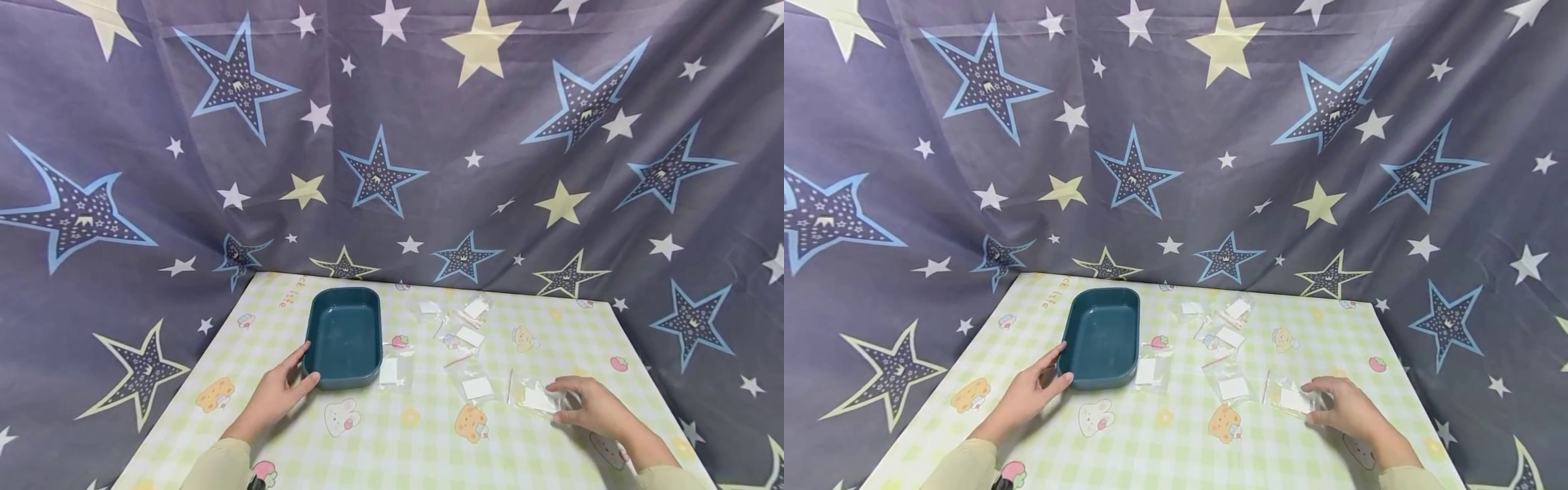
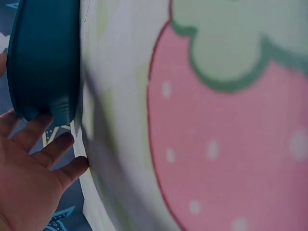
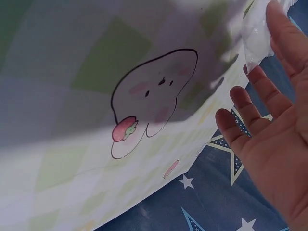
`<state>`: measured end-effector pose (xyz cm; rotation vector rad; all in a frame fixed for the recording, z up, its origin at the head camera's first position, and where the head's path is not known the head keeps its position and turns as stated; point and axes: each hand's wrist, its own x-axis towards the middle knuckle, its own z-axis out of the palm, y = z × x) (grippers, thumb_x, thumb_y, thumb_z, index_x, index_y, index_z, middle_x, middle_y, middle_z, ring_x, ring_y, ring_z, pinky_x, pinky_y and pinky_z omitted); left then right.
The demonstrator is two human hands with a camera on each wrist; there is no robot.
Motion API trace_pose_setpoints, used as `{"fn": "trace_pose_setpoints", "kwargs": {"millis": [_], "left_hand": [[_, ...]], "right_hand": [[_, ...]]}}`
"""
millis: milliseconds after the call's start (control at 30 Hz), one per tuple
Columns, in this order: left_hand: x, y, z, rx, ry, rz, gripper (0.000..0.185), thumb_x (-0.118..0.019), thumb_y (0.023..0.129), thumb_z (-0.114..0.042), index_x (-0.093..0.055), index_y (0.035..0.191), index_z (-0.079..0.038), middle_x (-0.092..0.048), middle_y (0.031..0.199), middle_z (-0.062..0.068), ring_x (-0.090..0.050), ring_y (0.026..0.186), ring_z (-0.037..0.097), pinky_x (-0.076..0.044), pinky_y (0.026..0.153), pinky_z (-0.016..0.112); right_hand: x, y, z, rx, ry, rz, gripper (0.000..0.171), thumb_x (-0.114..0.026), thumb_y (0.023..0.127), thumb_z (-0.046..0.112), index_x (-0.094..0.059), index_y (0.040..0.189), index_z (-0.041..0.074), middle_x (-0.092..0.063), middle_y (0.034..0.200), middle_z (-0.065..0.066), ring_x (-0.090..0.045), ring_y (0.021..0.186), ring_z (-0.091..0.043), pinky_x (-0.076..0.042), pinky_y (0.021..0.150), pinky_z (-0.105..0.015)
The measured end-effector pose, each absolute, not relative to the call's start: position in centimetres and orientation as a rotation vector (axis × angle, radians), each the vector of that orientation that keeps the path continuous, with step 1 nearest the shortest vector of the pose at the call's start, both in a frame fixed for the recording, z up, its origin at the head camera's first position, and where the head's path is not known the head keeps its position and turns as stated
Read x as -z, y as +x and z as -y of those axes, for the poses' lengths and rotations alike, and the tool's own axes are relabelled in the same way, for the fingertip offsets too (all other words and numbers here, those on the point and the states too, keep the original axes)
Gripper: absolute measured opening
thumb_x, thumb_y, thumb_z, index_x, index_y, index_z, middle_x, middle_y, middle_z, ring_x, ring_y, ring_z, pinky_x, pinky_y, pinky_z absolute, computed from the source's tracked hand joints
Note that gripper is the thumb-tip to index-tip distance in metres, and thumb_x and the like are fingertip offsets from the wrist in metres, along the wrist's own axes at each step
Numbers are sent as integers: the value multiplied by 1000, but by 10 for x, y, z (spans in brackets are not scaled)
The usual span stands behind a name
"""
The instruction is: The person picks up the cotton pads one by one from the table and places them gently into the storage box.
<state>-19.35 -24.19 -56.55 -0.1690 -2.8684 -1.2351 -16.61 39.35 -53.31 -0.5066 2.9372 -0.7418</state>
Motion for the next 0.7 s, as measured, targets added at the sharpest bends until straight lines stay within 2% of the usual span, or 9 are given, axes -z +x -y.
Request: {"fn": "trace_pose_setpoints", "kwargs": {"millis": [200, 367, 567, 700], "left_hand": [[568, -193, 243, 1337, -137, 2857, 79, -72, 102, -46, -34, 170, -29, -41, 170, 16, -40, 156, 43, -36, 127, 62], [568, -194, 240, 1387, -144, 2834, 77, -72, 102, -37, -35, 169, -32, -43, 169, 14, -44, 154, 41, -35, 128, 60], [569, -193, 236, 1397, -104, 2829, 81, -71, 101, -51, -32, 170, -32, -39, 171, 18, -47, 152, 45, -39, 126, 60], [571, -191, 233, 1427, -64, 2810, 85, -73, 99, -56, -32, 170, -33, -36, 172, 20, -47, 151, 46, -41, 125, 58]], "right_hand": [[536, -168, -392, 683, -526, -2969, 47, -94, 77, 27, -80, 119, 10, -78, 122, -15, -70, 117, -48, -55, 101, -64], [540, -167, -388, 633, -450, -2992, 39, -91, 81, 26, -82, 117, 14, -80, 119, -9, -73, 114, -41, -59, 99, -58], [542, -170, -381, 649, -341, -3002, 32, -90, 84, 24, -83, 115, 15, -80, 118, -10, -74, 113, -39, -60, 97, -56], [543, -173, -377, 691, -301, -3014, 29, -88, 87, 19, -83, 114, 12, -81, 117, -12, -75, 112, -40, -60, 97, -57]]}}
